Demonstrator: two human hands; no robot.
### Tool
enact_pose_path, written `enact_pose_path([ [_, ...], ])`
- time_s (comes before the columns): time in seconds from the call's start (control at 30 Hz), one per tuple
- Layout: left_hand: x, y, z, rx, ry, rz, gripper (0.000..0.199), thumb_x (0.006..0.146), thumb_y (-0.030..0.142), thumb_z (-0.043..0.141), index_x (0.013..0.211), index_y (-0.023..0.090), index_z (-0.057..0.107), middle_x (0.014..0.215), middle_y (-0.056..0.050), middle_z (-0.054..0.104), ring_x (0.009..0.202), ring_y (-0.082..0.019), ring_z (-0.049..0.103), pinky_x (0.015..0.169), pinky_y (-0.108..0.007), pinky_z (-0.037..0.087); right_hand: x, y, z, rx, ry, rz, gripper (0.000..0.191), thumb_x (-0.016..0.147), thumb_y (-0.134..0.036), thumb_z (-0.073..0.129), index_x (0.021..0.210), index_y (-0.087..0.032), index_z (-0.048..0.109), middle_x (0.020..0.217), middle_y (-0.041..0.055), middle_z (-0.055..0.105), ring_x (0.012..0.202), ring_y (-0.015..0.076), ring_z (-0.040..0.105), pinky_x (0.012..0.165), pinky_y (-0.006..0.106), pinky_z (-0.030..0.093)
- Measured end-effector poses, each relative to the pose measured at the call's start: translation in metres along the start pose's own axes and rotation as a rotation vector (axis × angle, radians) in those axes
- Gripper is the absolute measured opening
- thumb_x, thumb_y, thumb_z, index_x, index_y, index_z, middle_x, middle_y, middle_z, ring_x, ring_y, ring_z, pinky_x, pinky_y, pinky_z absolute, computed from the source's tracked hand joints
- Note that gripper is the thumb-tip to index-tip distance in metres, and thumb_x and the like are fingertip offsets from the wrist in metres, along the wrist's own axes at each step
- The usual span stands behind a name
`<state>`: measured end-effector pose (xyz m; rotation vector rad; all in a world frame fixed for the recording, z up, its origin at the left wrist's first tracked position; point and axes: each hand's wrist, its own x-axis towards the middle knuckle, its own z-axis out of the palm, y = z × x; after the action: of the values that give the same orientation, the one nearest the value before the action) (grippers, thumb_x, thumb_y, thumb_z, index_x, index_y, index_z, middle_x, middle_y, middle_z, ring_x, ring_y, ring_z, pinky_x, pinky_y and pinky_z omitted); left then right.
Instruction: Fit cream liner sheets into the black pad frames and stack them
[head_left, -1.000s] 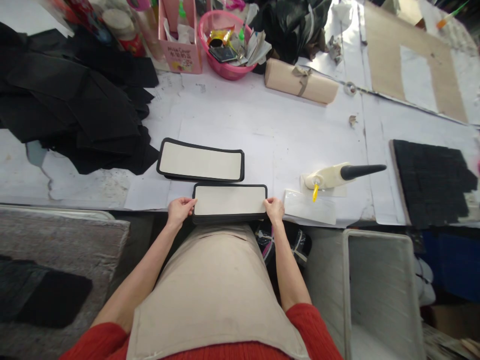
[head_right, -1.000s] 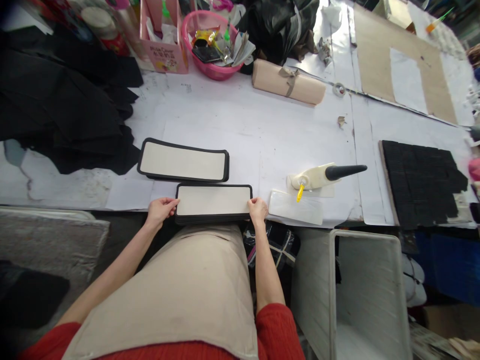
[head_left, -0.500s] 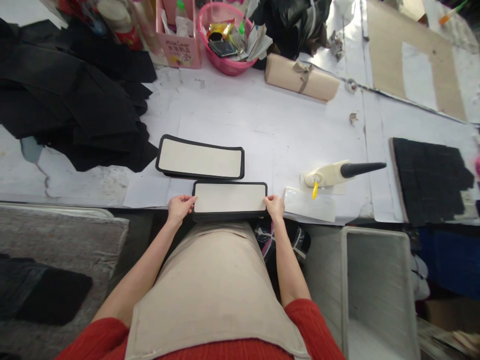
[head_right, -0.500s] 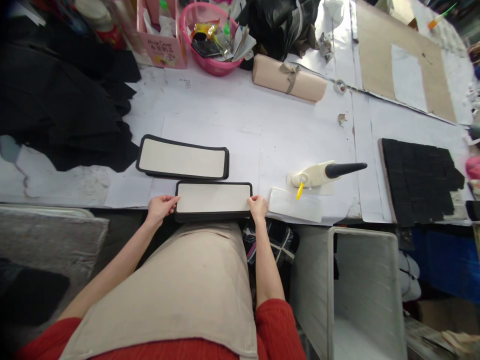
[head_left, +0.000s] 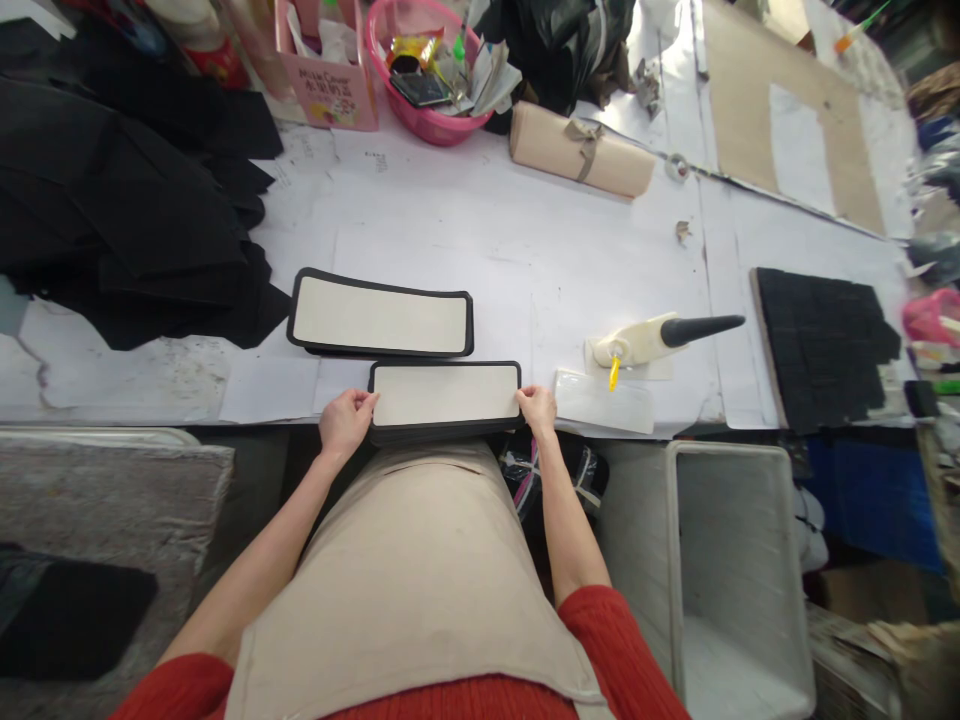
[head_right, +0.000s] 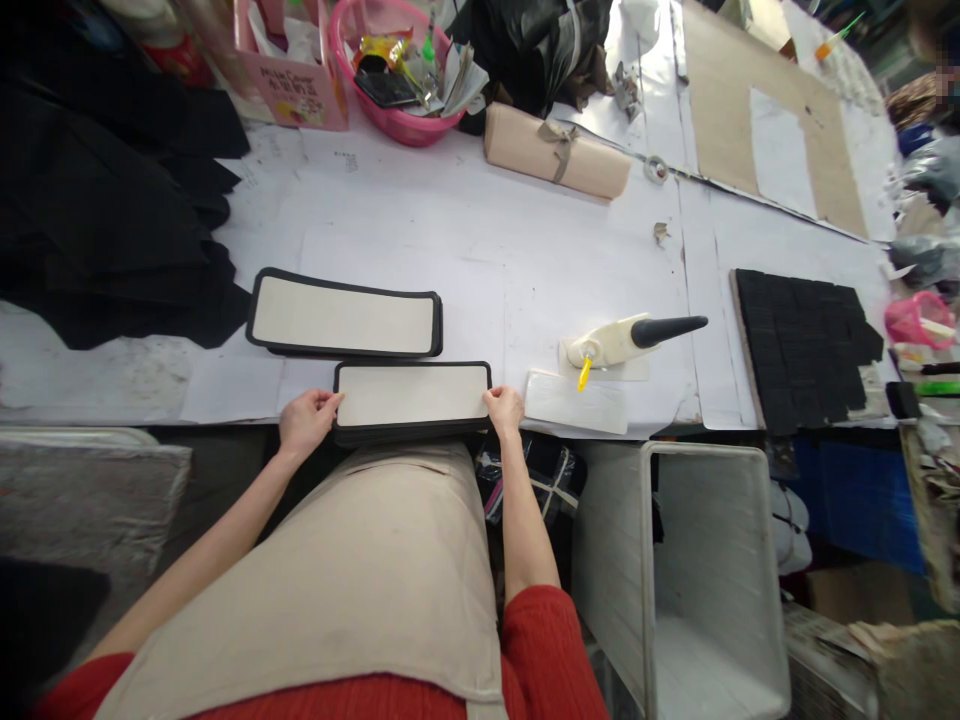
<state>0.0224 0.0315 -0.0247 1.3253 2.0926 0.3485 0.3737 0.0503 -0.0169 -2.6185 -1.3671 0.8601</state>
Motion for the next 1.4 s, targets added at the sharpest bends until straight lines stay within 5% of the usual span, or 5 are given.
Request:
enact_pose_path([
  [1.4,0.010,-0.005,0.005,-0.187,-0.072,-0.093,0.037,0.076,0.055,0.058,0.080,0.019,0.066,0.065,-0.004,0.068,0.050,-0.018,0.061,0.050,-0.028,0.042,0.002,0.003,0.004,0.030,0.016,0.000,0.020,0.081,-0.028,0.061,0.088,-0.020,0.077,0.086,0.0047,0.076,0.086,0.0201,0.071,0.075,0.024,0.048],
])
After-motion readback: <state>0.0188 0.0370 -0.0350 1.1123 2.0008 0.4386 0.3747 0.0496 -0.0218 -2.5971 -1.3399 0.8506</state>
